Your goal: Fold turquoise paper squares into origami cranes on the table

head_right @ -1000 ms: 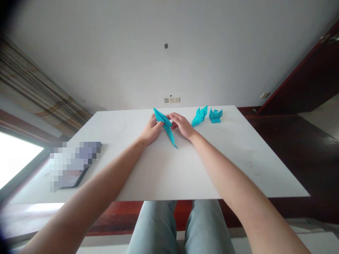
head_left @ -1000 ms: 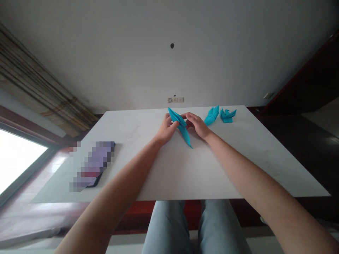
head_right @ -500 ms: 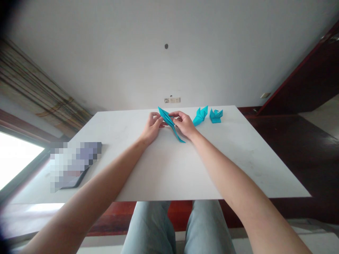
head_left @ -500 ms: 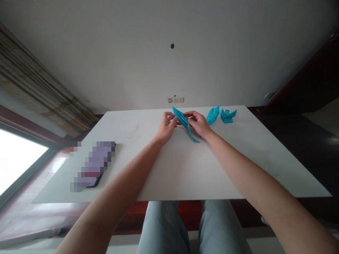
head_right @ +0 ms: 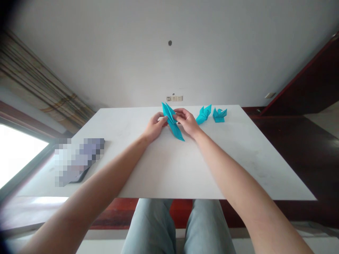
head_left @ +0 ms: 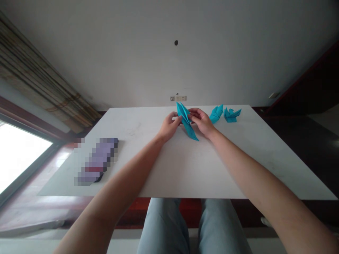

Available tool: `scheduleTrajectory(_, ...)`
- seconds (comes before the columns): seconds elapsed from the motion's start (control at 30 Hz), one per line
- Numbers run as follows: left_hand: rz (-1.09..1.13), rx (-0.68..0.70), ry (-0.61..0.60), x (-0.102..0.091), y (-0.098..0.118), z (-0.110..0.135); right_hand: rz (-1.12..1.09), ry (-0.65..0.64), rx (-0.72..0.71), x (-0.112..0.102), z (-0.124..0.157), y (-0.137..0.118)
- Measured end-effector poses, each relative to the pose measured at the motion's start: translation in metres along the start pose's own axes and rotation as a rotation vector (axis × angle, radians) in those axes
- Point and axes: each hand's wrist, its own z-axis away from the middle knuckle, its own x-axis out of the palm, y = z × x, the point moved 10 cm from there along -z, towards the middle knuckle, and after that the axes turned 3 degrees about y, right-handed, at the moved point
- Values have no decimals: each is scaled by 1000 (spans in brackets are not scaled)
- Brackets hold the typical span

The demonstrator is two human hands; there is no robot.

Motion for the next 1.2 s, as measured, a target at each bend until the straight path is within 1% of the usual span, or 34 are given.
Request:
scheduleTrajectory(0.2,37,-49,-3,3,-3,1,35,9,-1,-3,3,-5)
scheduleTrajectory(0.33,0,-4,-35,7,2,2,33,-45,14,1,3,-4)
scheduleTrajectory(0.43,-39,13,-40,7,3,3,53,-60,-16,3,4,-6)
scheduleTrajectory(0.53,-48,15,-45,7,1,2,55,-21,-33,1,3,-7)
scheduleTrajectory(0.67,-82,5,-63,8,-1,1,13,23,2,-2,2,-3)
scheduleTrajectory(0.77,-101,0,-61,9,2,3,-16,18,23,-2,1,-1)
scheduleTrajectory(0.93,-104,-1,-63,11,8,5,8,34,-3,-5,1,-3)
scheduleTrajectory(1.1,-90,-3,-55,11,7,3,24,40,-36,-3,0,-3)
scheduleTrajectory(1.2,-89,-12,-27,8,6,2,-3,67,-27,-6,-1,-2)
